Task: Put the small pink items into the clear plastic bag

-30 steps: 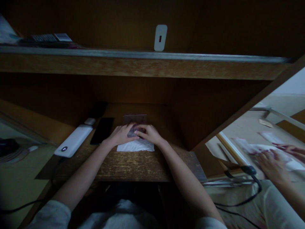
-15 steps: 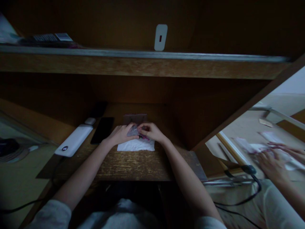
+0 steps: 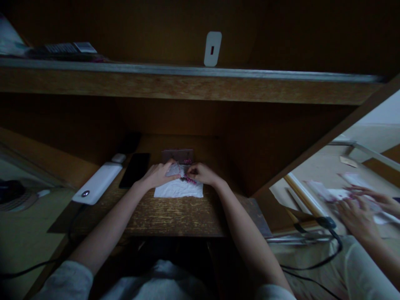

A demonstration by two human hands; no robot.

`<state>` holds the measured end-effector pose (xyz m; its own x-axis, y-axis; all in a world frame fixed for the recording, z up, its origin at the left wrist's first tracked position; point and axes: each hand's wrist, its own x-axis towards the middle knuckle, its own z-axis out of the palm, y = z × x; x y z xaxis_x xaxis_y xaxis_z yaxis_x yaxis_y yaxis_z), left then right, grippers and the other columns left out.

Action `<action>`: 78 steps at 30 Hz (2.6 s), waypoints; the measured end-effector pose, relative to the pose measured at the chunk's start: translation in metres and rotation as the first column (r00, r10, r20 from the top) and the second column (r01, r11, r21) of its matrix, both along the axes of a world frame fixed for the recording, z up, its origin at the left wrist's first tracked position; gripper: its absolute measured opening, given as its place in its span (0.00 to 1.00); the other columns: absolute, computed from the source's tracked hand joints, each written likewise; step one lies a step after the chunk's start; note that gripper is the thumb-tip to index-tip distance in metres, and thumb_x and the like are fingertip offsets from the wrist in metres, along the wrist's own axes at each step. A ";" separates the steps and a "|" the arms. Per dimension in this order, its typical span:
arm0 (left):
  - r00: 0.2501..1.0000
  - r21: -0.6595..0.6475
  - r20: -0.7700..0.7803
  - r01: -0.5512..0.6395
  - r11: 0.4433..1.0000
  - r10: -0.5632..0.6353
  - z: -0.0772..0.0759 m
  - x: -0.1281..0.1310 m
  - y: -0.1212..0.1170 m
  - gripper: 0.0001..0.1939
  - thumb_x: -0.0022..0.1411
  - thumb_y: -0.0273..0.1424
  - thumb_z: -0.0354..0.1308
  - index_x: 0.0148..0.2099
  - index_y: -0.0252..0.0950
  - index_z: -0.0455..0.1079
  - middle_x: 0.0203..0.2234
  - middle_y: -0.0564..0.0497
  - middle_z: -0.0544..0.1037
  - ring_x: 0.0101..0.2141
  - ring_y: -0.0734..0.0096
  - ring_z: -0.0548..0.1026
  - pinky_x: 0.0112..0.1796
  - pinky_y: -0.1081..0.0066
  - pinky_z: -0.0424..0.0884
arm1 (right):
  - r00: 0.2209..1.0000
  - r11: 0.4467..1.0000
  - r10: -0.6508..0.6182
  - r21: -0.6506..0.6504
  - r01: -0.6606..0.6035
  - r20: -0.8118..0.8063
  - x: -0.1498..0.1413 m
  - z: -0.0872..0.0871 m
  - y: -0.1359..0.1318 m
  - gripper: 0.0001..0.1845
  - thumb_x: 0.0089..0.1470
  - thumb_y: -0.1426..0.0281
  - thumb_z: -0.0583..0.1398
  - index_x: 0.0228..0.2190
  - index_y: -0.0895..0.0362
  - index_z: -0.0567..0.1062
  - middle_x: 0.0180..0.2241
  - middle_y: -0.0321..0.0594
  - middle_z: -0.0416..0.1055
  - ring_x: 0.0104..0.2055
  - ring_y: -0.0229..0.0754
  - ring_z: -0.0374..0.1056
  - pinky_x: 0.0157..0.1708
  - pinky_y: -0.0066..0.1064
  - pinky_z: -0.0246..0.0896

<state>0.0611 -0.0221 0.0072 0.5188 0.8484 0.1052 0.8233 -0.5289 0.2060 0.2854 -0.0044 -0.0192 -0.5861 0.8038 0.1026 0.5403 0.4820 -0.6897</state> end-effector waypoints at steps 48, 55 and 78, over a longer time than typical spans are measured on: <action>1.000 -0.008 -0.005 -0.002 1.000 0.002 -0.007 0.006 -0.002 0.36 0.57 0.57 0.41 0.56 0.33 0.52 0.36 0.40 0.76 0.37 0.53 0.76 0.33 0.64 0.68 | 0.998 1.000 0.028 0.006 -0.029 0.048 -0.006 0.001 -0.004 0.11 0.51 0.68 0.56 0.31 0.60 0.76 0.28 0.39 0.73 0.27 0.37 0.64 0.28 0.26 0.55; 1.000 0.011 0.002 -0.020 1.000 0.020 -0.011 0.005 0.001 0.38 0.56 0.58 0.40 0.57 0.32 0.49 0.39 0.38 0.75 0.38 0.52 0.75 0.34 0.62 0.69 | 1.000 1.000 0.002 -0.022 -0.002 0.008 -0.004 -0.003 -0.002 0.11 0.51 0.66 0.56 0.31 0.59 0.75 0.27 0.38 0.72 0.27 0.36 0.64 0.27 0.25 0.56; 1.000 0.008 0.003 0.030 1.000 -0.030 -0.012 0.007 -0.001 0.34 0.57 0.56 0.42 0.52 0.33 0.56 0.37 0.40 0.76 0.38 0.54 0.75 0.34 0.64 0.68 | 0.884 0.984 -0.156 -0.151 0.099 -0.440 -0.020 0.009 -0.012 0.15 0.47 0.59 0.61 0.29 0.59 0.75 0.27 0.38 0.72 0.27 0.36 0.64 0.28 0.27 0.59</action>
